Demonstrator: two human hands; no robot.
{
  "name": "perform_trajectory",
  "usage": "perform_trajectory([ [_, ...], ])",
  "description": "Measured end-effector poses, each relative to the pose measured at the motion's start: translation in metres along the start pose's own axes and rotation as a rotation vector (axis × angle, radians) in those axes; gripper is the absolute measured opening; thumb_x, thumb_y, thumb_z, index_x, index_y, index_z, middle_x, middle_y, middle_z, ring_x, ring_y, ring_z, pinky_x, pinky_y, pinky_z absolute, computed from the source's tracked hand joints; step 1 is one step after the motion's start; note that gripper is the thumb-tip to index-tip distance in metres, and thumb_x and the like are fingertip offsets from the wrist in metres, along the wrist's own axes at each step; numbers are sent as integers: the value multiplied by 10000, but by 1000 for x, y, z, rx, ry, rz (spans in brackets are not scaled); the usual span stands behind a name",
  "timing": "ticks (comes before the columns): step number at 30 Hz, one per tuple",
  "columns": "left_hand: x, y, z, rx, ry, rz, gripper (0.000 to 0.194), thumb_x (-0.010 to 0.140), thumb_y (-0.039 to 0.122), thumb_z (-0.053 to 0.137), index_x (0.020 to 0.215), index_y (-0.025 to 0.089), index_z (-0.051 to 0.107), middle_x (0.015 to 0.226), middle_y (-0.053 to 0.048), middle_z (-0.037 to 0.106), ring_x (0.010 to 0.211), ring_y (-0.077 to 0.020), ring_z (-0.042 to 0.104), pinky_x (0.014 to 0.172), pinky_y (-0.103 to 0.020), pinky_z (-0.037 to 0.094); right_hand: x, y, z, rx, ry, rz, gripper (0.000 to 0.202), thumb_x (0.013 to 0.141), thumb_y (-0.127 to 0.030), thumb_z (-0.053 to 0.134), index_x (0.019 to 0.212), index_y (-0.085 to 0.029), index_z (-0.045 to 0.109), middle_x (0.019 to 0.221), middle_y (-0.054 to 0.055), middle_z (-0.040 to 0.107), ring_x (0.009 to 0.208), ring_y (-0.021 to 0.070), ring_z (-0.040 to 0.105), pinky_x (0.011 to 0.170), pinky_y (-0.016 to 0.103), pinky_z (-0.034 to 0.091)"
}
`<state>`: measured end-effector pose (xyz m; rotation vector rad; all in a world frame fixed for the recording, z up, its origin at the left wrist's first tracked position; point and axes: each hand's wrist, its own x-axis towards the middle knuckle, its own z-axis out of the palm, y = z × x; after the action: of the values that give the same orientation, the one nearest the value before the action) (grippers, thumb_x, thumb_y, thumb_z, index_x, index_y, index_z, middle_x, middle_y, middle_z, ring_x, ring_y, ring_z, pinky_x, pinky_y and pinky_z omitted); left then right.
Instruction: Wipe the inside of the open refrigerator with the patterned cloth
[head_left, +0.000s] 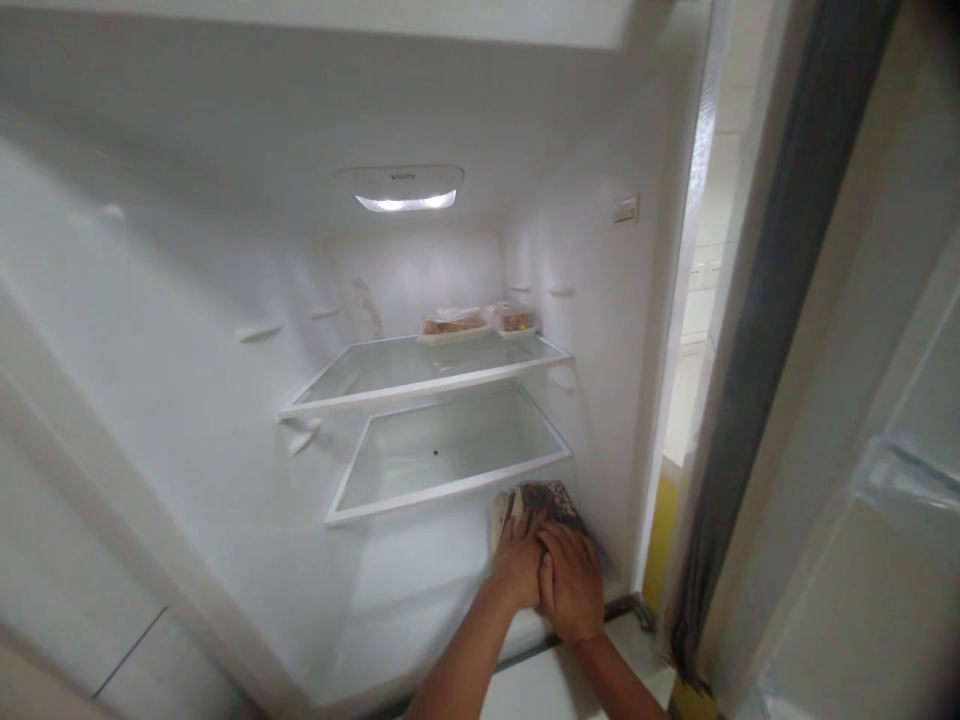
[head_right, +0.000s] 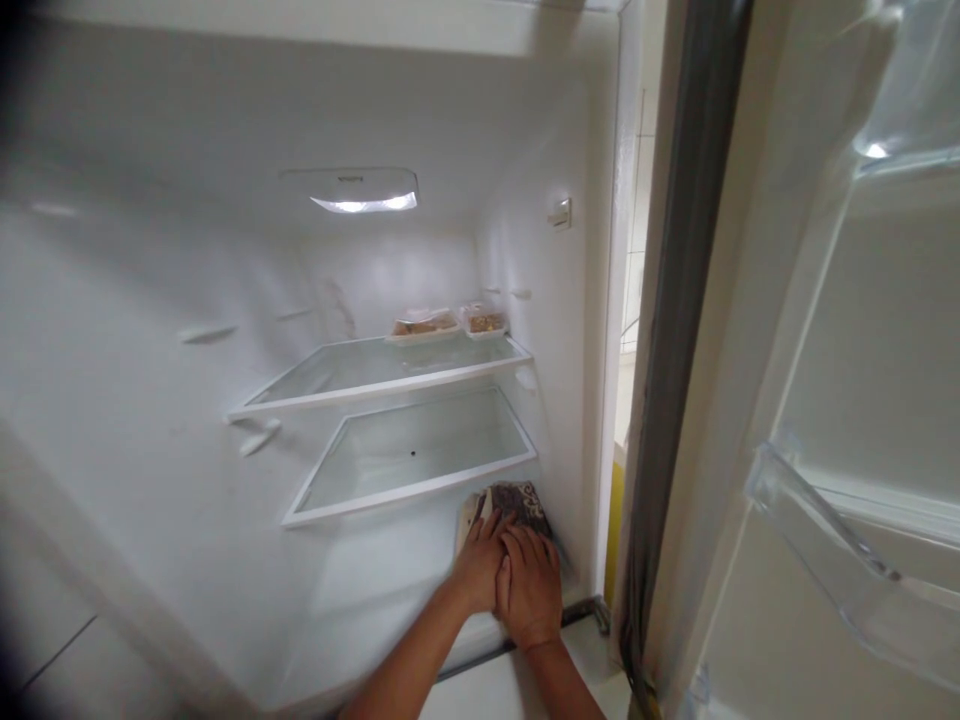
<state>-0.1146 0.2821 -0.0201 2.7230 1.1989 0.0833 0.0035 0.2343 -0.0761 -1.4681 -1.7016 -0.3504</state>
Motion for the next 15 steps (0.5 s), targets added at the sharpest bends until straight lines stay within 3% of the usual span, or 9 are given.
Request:
perform_trajectory([
  [2, 12, -5, 1, 22, -3, -50, 606, 930, 407, 346, 1505, 230, 420, 1680, -100, 241, 1546, -369, 185, 1254, -598, 150, 2, 0, 2, -5, -29, 61, 351, 928, -214, 417, 1190, -179, 648, 1271, 85, 690, 1218, 230, 573, 1106, 417, 371],
  [6, 45, -21, 6, 39, 53, -164, 648, 892, 483, 450, 1515, 317, 383, 1665, -98, 283, 1537, -398, 203, 1221, -643, 180, 13, -4, 6, -68, -137, 248, 404, 913, -190, 408, 1229, -146, 656, 1359, 110, 646, 1283, 258, 544, 1117, 413, 384],
  [10, 70, -46, 7, 41, 139, -228, 708, 852, 585, 501, 1501, 317, 406, 1611, -123, 383, 1490, -406, 306, 1199, -643, 216, 21, -10, 9, -175, -293, 280, 512, 886, -175, 422, 1369, -137, 588, 1489, 112, 546, 1384, 315, 464, 1158, 476, 330],
  [13, 75, -70, 3, 57, 306, -217, 804, 781, 671, 578, 1488, 318, 430, 1570, -127, 444, 1481, -435, 287, 1205, -658, 173, 23, -11, 10, -216, -403, 309, 495, 909, -195, 400, 1353, -128, 608, 1459, 133, 574, 1372, 329, 483, 1164, 492, 317],
  [15, 71, -91, -1, 75, 413, -215, 768, 779, 681, 585, 1455, 331, 481, 1551, -108, 474, 1498, -452, 225, 1215, -669, 106, 24, -12, 10, -219, -444, 324, 479, 923, -214, 396, 1338, -138, 623, 1449, 137, 582, 1363, 325, 496, 1166, 489, 315],
])
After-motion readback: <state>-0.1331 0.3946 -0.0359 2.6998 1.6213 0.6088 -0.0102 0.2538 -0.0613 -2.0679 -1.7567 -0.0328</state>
